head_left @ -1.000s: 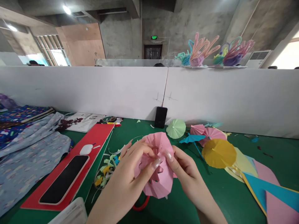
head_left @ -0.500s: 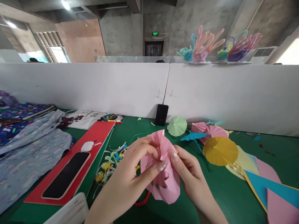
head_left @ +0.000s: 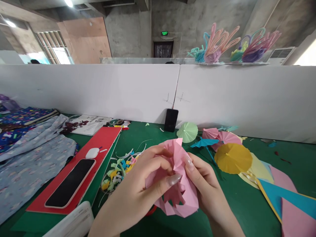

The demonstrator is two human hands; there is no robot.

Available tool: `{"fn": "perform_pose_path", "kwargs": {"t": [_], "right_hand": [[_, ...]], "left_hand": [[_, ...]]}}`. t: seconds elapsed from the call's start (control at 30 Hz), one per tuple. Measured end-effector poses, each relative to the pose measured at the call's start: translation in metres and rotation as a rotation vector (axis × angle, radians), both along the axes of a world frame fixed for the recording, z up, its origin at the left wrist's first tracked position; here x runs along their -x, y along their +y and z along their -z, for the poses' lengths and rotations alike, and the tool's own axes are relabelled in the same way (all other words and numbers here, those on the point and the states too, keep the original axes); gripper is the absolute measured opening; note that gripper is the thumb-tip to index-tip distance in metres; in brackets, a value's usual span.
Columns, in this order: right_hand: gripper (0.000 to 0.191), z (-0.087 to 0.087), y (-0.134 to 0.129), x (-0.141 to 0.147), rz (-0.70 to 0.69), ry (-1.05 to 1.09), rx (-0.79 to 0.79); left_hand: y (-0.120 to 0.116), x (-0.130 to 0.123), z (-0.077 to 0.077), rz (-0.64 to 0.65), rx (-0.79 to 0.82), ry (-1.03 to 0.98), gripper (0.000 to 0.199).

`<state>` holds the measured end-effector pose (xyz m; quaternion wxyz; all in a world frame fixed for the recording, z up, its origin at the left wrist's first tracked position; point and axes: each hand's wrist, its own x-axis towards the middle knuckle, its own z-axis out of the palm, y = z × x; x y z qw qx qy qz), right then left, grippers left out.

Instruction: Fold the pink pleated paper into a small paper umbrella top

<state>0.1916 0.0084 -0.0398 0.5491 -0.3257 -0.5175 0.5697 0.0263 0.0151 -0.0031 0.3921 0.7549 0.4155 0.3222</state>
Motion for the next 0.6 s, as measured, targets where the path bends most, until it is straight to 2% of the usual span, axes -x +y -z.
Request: {"fn": "perform_pose_path", "kwargs": {"t": [0.17, 0.6], "right_hand": [[0.031, -0.0036, 0.0002, -0.0006, -0.028, 0.029, -0.029], [0.032, -0.0019, -0.0008, -0.0026, -0.019, -0.018, -0.131]], "left_hand": [[-0.0011, 0.0010, 0.0012, 0.017, 0.005, 0.020, 0.017], [-0.0034, 0.0032, -0.0024, 0.078, 0.067, -0.006, 0.016]]}}
